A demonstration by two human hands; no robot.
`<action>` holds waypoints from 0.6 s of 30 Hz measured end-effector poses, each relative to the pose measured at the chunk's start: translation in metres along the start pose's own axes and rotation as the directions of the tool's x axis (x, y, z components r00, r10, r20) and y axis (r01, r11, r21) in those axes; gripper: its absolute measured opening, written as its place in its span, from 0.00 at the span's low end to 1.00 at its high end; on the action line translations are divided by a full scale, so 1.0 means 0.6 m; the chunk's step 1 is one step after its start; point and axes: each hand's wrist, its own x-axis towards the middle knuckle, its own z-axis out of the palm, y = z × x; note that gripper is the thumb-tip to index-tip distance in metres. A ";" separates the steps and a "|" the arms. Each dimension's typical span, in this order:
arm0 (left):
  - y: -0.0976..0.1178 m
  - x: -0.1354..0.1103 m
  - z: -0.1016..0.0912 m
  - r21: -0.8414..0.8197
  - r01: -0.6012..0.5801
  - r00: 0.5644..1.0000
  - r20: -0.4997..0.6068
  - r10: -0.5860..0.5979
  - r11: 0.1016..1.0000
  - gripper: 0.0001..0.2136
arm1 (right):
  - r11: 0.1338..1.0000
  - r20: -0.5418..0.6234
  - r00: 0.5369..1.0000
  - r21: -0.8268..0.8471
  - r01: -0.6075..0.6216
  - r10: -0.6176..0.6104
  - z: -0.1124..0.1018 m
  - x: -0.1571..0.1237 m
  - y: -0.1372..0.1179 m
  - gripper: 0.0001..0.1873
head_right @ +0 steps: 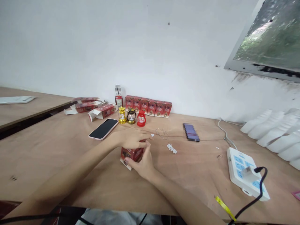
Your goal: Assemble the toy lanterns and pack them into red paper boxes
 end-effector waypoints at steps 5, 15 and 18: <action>0.000 -0.005 -0.002 -0.037 -0.015 1.000 0.023 0.016 0.999 0.18 | 0.998 0.081 0.996 -0.036 0.048 -0.045 -0.014 0.002 0.003 0.47; -0.014 -0.030 -0.047 -0.109 -0.109 0.975 -0.206 0.085 0.988 0.24 | 0.986 -0.058 0.997 -0.155 -0.058 0.049 -0.078 0.038 -0.015 0.40; -0.029 -0.068 -0.084 -0.114 0.066 0.948 -0.304 -0.098 0.991 0.27 | 0.997 -0.313 0.950 -0.075 -0.025 0.001 -0.138 0.109 -0.002 0.36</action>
